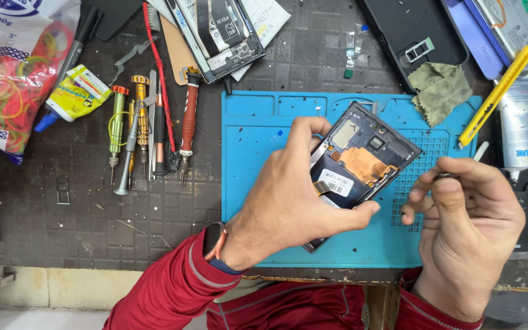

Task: The person repairs a disassembled smartphone at a workbench. They pry at the phone frame with a yellow pry tool, lift the motherboard out of the housing, reseat the board and flex cable into the frame, press components into place, and use a screwdriver on the reassembled phone.

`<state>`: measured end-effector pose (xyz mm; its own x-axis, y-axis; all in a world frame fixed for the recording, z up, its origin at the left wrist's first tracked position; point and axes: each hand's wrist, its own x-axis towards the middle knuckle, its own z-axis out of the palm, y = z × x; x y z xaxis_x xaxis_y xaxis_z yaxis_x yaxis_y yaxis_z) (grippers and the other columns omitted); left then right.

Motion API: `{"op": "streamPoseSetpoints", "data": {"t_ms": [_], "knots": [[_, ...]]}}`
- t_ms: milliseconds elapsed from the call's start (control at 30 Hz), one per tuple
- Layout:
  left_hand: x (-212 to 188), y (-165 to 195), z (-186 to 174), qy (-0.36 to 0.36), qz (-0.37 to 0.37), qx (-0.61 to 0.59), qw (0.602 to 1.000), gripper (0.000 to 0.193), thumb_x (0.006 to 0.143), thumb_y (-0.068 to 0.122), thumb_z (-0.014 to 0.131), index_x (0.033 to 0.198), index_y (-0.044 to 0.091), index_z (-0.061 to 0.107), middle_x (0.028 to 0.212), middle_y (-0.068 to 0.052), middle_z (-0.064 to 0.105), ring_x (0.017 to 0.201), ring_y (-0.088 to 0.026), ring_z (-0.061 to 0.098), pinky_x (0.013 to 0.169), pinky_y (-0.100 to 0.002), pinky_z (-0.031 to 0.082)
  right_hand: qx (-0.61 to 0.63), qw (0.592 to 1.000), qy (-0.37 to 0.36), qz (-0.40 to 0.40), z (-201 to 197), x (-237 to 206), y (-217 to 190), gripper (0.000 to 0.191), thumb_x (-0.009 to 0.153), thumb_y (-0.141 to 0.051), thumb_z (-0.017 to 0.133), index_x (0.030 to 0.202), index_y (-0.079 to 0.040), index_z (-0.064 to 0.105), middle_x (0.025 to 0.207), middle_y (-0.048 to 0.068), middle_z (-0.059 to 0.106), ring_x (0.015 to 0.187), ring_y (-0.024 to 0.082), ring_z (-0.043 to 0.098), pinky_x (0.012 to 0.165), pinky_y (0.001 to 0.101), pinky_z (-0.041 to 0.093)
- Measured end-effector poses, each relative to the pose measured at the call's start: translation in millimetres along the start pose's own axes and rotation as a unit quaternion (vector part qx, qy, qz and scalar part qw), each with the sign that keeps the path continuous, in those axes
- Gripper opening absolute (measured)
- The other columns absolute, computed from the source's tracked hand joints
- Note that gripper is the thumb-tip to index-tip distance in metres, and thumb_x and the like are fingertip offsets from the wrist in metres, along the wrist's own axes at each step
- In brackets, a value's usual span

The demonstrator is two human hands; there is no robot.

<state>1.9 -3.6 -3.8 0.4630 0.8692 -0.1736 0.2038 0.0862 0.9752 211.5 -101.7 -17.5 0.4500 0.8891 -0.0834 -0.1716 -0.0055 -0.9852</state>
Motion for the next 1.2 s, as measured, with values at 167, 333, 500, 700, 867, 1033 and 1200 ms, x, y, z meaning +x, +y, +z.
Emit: {"op": "streamPoseSetpoints", "data": {"t_ms": [167, 333, 500, 700, 867, 1033, 1200], "knots": [[0, -11, 10, -0.065, -0.039, -0.310, 0.948, 0.078, 0.080, 0.027, 0.086, 0.134, -0.007, 0.043, 0.109, -0.013, 0.070, 0.093, -0.015, 0.069, 0.079, -0.031, 0.060, -0.047, 0.999, 0.003, -0.021, 12, -1, -3, 0.015, 0.110, 0.002, 0.066, 0.124, 0.005, 0.062, 0.102, 0.016, 0.070, 0.080, 0.017, 0.069, 0.065, 0.0287, 0.057], [0, -20, 8, -0.111, -0.065, -0.437, 0.890, 0.067, 0.097, 0.033, 0.070, 0.143, -0.007, 0.042, 0.123, -0.012, 0.066, 0.110, -0.015, 0.066, 0.094, -0.031, 0.057, -0.044, 0.999, -0.001, -0.017, 22, -3, -1, 0.013, 0.109, 0.002, 0.069, 0.119, 0.005, 0.061, 0.100, 0.015, 0.071, 0.078, 0.016, 0.070, 0.066, 0.0282, 0.058], [-1, -23, 5, -0.142, -0.074, -0.497, 0.853, 0.051, 0.109, 0.034, 0.052, 0.142, -0.005, 0.050, 0.126, -0.013, 0.068, 0.109, -0.017, 0.067, 0.097, -0.031, 0.056, -0.057, 0.998, -0.010, -0.017, 29, -5, 3, 0.015, 0.107, 0.000, 0.071, 0.117, 0.006, 0.062, 0.097, 0.013, 0.071, 0.077, 0.014, 0.068, 0.068, 0.0274, 0.057], [2, -29, 16, -0.082, -0.071, -0.433, 0.895, 0.039, 0.110, 0.023, 0.049, 0.140, -0.002, 0.053, 0.126, -0.009, 0.066, 0.111, -0.012, 0.063, 0.096, -0.030, 0.054, -0.165, 0.986, 0.015, -0.025, 37, -6, -6, 0.016, 0.104, 0.002, 0.071, 0.118, 0.006, 0.066, 0.098, 0.010, 0.069, 0.075, 0.011, 0.066, 0.070, 0.0237, 0.054], [1, -35, 19, -0.076, -0.112, -0.435, 0.890, 0.039, 0.111, 0.026, 0.045, 0.135, -0.001, 0.060, 0.118, -0.008, 0.068, 0.104, -0.011, 0.064, 0.088, -0.029, 0.054, -0.266, 0.961, 0.045, -0.053, 42, -3, -16, 0.024, 0.092, 0.007, 0.073, 0.115, 0.004, 0.068, 0.104, 0.005, 0.066, 0.081, 0.006, 0.062, 0.067, 0.0158, 0.047], [-2, -33, 21, -0.084, -0.082, -0.420, 0.900, 0.040, 0.112, 0.027, 0.047, 0.136, -0.004, 0.059, 0.123, -0.006, 0.067, 0.110, -0.009, 0.062, 0.096, -0.027, 0.054, -0.302, 0.947, 0.013, -0.105, 48, 2, -24, 0.026, 0.089, 0.008, 0.078, 0.112, 0.002, 0.067, 0.094, 0.003, 0.063, 0.079, 0.004, 0.059, 0.067, 0.0150, 0.046], [-3, -29, 20, -0.078, -0.079, -0.401, 0.909, 0.038, 0.112, 0.026, 0.046, 0.134, -0.001, 0.059, 0.122, -0.005, 0.067, 0.109, -0.008, 0.062, 0.095, -0.026, 0.054, -0.401, 0.908, -0.017, -0.119, 55, 8, -37, 0.025, 0.083, 0.005, 0.081, 0.104, 0.000, 0.069, 0.080, 0.003, 0.063, 0.069, 0.005, 0.056, 0.059, 0.0182, 0.038]]}}
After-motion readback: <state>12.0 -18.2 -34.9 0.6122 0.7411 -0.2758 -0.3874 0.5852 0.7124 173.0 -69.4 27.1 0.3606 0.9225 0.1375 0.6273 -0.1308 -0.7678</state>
